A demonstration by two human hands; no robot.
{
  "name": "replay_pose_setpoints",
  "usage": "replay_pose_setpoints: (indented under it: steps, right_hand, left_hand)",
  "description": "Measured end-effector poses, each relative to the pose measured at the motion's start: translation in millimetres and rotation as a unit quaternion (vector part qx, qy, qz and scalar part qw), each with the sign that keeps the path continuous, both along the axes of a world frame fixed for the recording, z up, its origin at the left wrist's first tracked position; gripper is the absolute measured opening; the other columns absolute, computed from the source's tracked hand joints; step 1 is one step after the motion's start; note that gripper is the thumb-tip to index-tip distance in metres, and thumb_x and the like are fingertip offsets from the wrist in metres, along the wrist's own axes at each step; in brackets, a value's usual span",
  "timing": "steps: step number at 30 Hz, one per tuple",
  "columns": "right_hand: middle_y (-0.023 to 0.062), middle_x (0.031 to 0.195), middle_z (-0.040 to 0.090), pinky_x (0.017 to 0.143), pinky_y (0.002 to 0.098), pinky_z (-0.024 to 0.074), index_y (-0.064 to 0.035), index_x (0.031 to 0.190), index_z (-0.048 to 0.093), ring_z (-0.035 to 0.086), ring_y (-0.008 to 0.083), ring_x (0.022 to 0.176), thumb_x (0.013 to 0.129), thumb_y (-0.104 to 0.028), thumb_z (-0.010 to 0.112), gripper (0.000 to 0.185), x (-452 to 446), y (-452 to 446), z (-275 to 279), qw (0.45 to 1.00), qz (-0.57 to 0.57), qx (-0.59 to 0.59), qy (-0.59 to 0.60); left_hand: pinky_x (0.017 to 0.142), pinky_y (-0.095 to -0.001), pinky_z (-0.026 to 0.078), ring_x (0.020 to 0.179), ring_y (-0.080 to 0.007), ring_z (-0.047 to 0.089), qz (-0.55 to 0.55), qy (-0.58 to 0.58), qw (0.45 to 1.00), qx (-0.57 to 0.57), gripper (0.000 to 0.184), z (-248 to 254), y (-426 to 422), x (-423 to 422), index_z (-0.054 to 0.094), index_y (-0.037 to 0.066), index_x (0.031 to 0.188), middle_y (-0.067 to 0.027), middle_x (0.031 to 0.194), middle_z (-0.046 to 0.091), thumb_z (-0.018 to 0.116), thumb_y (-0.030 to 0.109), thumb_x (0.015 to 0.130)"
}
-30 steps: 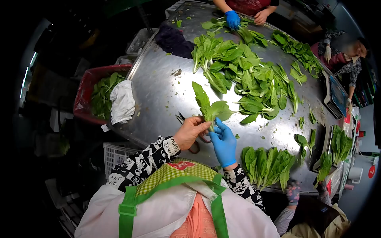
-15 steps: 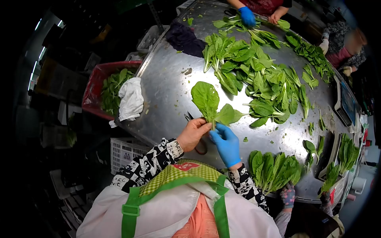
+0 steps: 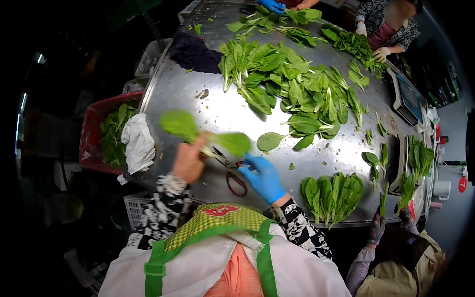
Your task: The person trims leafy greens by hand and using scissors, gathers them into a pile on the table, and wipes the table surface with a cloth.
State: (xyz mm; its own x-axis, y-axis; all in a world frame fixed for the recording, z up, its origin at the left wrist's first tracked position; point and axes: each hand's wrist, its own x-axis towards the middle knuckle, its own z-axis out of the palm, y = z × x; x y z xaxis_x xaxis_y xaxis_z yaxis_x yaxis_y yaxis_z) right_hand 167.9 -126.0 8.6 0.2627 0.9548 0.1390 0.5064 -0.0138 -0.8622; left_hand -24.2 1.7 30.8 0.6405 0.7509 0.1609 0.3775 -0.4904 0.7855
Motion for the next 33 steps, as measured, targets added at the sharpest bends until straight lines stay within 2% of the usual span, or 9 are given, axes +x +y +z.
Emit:
replay_pose_setpoints:
  steps: [2,4,7,8,11,13,21,28,33]
  right_hand:
    - [0.0118,0.086,0.064,0.067,0.0368,0.0488,-0.0050,0.102,0.063,0.061,0.0289,0.076,0.074,-0.017,0.068,0.031,28.2,0.2,-6.4,0.998,-0.046,-0.003,-0.041]
    - [0.0118,0.087,0.064,0.070,0.0372,0.0482,-0.0048,0.103,0.062,0.060,0.0294,0.078,0.072,-0.014,0.068,0.032,67.9,-5.4,-13.3,0.990,-0.092,-0.005,-0.107]
    - [0.0108,0.094,0.063,0.072,0.0377,0.0475,-0.0063,0.109,0.059,0.059,0.0292,0.081,0.070,-0.010,0.066,0.040,127.2,-6.4,-10.3,0.969,-0.145,-0.015,-0.198]
    - [0.0101,0.099,0.062,0.072,0.0379,0.0475,-0.0070,0.112,0.058,0.058,0.0295,0.082,0.069,-0.009,0.066,0.043,143.1,-4.5,-9.1,0.951,-0.153,-0.008,-0.268]
    - [0.0082,0.104,0.060,0.073,0.0382,0.0464,-0.0095,0.115,0.056,0.056,0.0309,0.087,0.066,-0.004,0.064,0.050,171.6,13.3,-11.5,0.923,-0.138,-0.016,-0.360]
    - [0.0076,0.103,0.060,0.074,0.0389,0.0450,-0.0108,0.115,0.056,0.055,0.0307,0.088,0.066,-0.003,0.063,0.051,174.9,31.5,-17.4,0.911,-0.114,-0.046,-0.395]
    - [0.0035,0.085,0.059,0.071,0.0400,0.0372,-0.0157,0.103,0.061,0.052,0.0269,0.086,0.068,-0.008,0.061,0.036,150.7,63.1,-23.9,0.874,-0.121,0.023,-0.470]
    - [0.0047,0.081,0.058,0.067,0.0404,0.0381,-0.0134,0.096,0.062,0.054,0.0242,0.080,0.070,-0.011,0.055,0.026,91.9,47.0,-62.5,0.867,-0.011,-0.082,-0.491]
    - [0.0063,0.078,0.059,0.064,0.0377,0.0400,-0.0148,0.093,0.061,0.056,0.0247,0.076,0.067,-0.020,0.063,0.026,37.0,43.4,-15.3,0.886,0.098,-0.197,-0.408]
  left_hand:
    - [0.062,-0.0260,0.046,0.072,-0.0142,0.053,0.142,-0.153,0.961,-0.181,0.028,17.6,29.2,-36.5,0.055,0.006,0.118,-0.0036,0.084,0.055,0.045,0.007,0.092]
    - [0.060,-0.0222,0.044,0.070,-0.0080,0.051,0.297,-0.357,0.834,-0.297,0.026,56.9,59.3,-73.5,0.059,0.003,0.106,-0.0016,0.083,0.055,0.050,0.022,0.093]
    - [0.061,-0.0206,0.046,0.072,-0.0079,0.055,0.204,-0.553,0.742,-0.319,0.025,45.9,122.2,-196.7,0.059,0.006,0.097,-0.0008,0.082,0.058,0.055,0.030,0.090]
    - [0.063,-0.0228,0.047,0.075,-0.0116,0.058,0.302,-0.529,0.737,-0.292,0.025,48.5,134.8,-223.9,0.057,0.007,0.094,-0.0028,0.082,0.059,0.054,0.032,0.090]
    - [0.070,-0.0261,0.046,0.082,-0.0158,0.058,0.274,-0.513,0.732,-0.355,0.024,25.2,139.8,-256.6,0.057,0.007,0.097,-0.0052,0.093,0.060,0.055,0.030,0.090]
    - [0.071,-0.0259,0.046,0.082,-0.0141,0.057,0.311,-0.419,0.809,-0.271,0.023,12.1,105.3,-189.0,0.057,0.007,0.100,-0.0044,0.096,0.060,0.057,0.027,0.089]
    - [0.063,-0.0238,0.048,0.074,-0.0132,0.060,0.180,-0.191,0.814,-0.518,0.026,-35.1,-23.4,-11.6,0.053,0.001,0.107,-0.0062,0.089,0.060,0.061,0.012,0.086]
    - [0.085,-0.0342,0.049,0.098,-0.0221,0.058,0.040,-0.146,0.745,-0.649,0.046,-42.1,-53.1,37.4,0.041,0.002,0.124,-0.0131,0.112,0.054,0.061,0.019,0.086]
    - [0.090,-0.0391,0.044,0.113,-0.0217,0.047,0.071,-0.185,0.658,-0.726,0.051,-27.8,-45.6,63.0,0.036,0.000,0.126,-0.0129,0.116,0.049,0.057,0.027,0.089]
